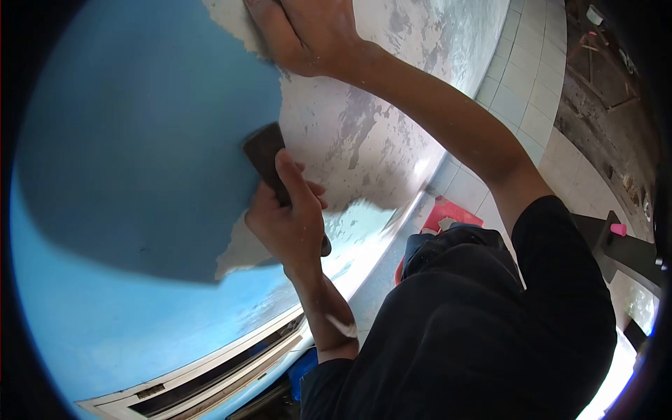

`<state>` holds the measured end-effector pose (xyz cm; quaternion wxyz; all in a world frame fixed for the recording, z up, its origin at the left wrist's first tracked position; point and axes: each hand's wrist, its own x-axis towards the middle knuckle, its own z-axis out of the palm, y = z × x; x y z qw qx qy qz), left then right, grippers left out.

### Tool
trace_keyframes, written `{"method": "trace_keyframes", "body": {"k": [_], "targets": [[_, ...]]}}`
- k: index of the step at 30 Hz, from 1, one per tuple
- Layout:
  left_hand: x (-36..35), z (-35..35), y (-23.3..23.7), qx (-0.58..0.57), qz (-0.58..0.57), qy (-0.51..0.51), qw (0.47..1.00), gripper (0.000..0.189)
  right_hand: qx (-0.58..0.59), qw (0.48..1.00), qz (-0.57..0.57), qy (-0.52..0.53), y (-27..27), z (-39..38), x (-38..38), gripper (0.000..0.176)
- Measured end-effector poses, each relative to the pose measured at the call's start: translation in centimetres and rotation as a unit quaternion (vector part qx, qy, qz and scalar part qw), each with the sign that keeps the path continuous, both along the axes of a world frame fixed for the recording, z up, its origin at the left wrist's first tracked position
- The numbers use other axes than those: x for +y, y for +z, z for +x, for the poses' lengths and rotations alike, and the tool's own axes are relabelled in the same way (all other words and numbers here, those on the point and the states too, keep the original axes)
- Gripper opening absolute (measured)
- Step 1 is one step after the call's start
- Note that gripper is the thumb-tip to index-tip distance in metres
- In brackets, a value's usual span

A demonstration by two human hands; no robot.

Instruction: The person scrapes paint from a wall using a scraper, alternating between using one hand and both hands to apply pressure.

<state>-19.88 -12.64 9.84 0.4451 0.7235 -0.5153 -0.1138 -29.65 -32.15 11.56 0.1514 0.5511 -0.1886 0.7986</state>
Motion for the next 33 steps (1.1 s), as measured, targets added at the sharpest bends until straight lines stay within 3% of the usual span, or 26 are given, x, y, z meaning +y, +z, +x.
{"method": "trace_keyframes", "body": {"k": [9,12,25,28,33], "targets": [[-0.4,0.1,0.1,-0.002,-0.018,-0.036,0.999,0.04,-0.007,1.0,-0.009,0.0,0.0,-0.1,0.0,0.039],[0.5,0.5,-0.1,-0.002,0.014,0.008,1.0,0.04,-0.014,1.0,-0.021,-0.001,0.3,0.0,-0.4,0.038],[-1.4,-1.0,0.9,-0.013,-0.011,-0.023,1.0,0.041,0.001,0.999,0.036,0.025,0.2,-0.4,0.7,0.038],[-1.3,-1.1,1.0,-0.02,-0.006,-0.018,1.0,0.041,-0.006,1.0,-0.016,0.009,0.0,-0.3,-0.5,0.037],[-1.5,-1.1,1.4,-0.029,0.0,-0.022,0.999,0.042,-0.002,0.999,0.032,0.024,0.2,-0.5,0.6,0.036]]}}
